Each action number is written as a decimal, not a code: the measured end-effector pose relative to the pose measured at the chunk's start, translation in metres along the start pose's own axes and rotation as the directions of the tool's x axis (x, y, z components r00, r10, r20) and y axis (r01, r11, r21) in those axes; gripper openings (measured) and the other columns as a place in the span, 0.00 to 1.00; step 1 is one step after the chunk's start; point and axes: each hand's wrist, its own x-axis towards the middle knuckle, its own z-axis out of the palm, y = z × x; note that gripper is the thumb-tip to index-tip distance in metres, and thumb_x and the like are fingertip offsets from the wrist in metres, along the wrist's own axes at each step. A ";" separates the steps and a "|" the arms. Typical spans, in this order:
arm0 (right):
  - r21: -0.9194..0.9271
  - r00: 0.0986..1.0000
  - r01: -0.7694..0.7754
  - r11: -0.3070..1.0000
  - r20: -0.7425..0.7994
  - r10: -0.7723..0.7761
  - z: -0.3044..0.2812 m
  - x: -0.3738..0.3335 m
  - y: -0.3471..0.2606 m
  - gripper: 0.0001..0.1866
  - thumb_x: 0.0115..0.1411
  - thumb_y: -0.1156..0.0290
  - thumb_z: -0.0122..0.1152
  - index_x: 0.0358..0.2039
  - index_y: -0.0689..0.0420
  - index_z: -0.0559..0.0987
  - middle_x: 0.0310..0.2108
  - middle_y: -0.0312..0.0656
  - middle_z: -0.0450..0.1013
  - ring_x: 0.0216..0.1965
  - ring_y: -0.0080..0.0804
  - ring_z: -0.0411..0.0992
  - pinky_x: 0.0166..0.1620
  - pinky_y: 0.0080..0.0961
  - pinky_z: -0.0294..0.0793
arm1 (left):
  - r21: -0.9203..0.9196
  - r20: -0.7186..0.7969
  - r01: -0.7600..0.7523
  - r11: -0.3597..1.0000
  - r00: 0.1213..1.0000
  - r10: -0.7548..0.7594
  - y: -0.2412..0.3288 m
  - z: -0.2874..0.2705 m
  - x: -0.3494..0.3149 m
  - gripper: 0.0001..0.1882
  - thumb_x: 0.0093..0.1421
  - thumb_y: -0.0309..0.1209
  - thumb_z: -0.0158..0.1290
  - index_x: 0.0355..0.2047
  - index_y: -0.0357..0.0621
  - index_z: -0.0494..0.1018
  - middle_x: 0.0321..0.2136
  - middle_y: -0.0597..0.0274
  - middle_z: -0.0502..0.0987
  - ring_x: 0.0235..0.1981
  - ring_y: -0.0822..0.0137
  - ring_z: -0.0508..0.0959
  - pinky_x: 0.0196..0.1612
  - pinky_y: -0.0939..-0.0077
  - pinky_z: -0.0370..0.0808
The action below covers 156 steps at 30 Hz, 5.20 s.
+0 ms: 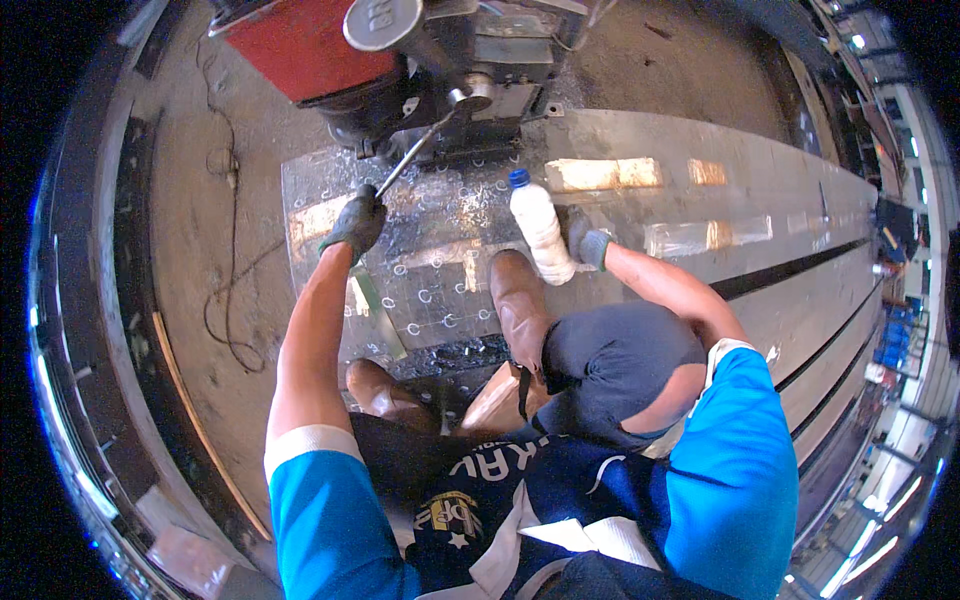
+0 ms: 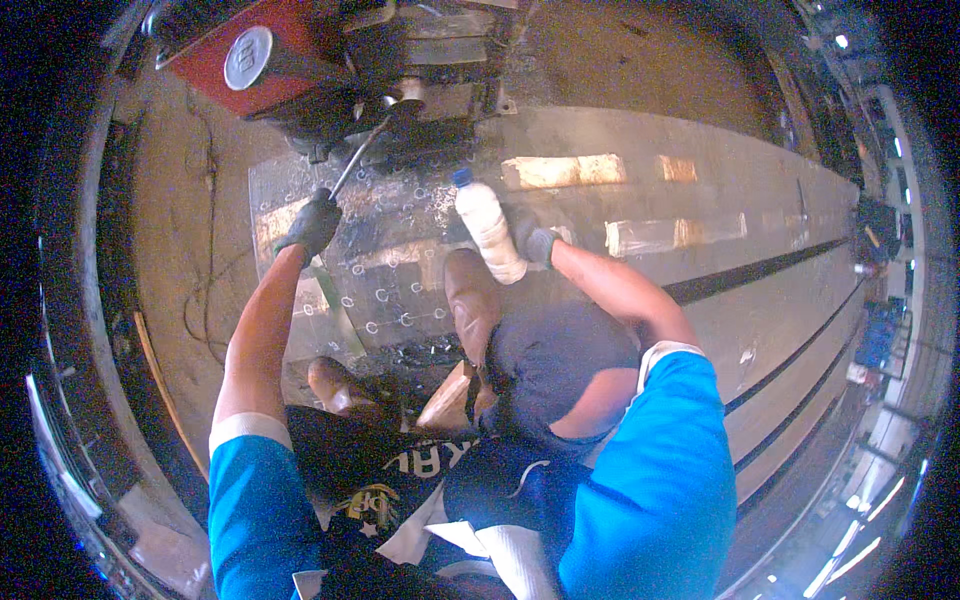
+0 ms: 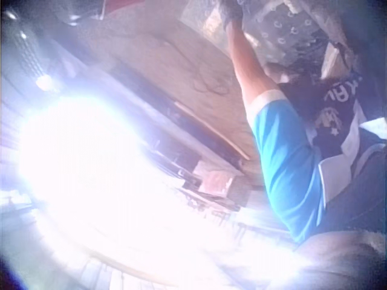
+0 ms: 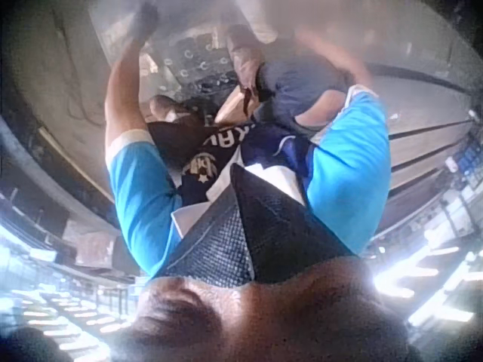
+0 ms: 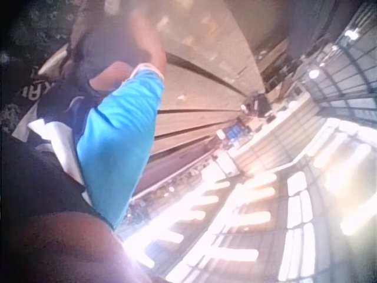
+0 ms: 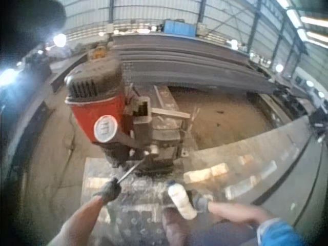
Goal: The person sits on the floor and operates a drill press to drill holes into a metal sheet. They apply liquid from a bottle to the drilling area, reposition the sheet, and continue drilling multiple holes.
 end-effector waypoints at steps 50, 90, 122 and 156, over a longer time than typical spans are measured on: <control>-0.646 0.804 -0.407 0.646 -0.589 -0.083 -0.206 0.074 0.020 0.21 0.70 0.65 0.46 0.60 0.57 0.74 0.57 0.48 0.76 0.56 0.44 0.75 0.60 0.38 0.73 | -0.018 -0.728 -0.878 0.478 0.339 0.596 0.470 -0.017 -0.010 0.40 0.52 0.67 0.57 0.51 0.47 0.81 0.53 0.43 0.75 0.58 0.40 0.69 0.62 0.41 0.64; -0.962 0.850 -0.030 0.271 -0.167 -0.500 -0.096 0.031 -0.104 0.25 0.69 0.51 0.49 0.60 0.49 0.78 0.61 0.51 0.74 0.63 0.54 0.69 0.67 0.48 0.64 | -0.261 -0.234 0.698 0.667 0.625 -0.745 -0.009 0.167 -0.218 0.32 0.59 0.50 0.61 0.59 0.49 0.71 0.43 0.41 0.81 0.45 0.38 0.81 0.51 0.47 0.78; -0.400 0.653 0.344 0.849 -0.548 -0.523 0.038 0.144 -0.022 0.12 0.67 0.66 0.52 0.47 0.49 0.81 0.38 0.31 0.78 0.34 0.20 0.75 0.34 0.19 0.78 | -0.880 -0.251 0.048 0.472 0.798 -0.549 0.040 0.082 -0.055 0.17 0.71 0.42 0.47 0.49 0.42 0.68 0.26 0.56 0.77 0.25 0.65 0.79 0.23 0.65 0.75; 0.923 0.922 0.359 0.136 -0.329 -0.202 0.037 0.172 0.010 0.10 0.69 0.69 0.53 0.48 0.52 0.79 0.31 0.32 0.75 0.25 0.17 0.73 0.18 0.11 0.64 | -0.831 -0.082 0.223 0.510 0.857 -0.508 0.060 0.074 -0.030 0.13 0.67 0.33 0.45 0.46 0.38 0.66 0.23 0.53 0.74 0.19 0.58 0.77 0.22 0.60 0.75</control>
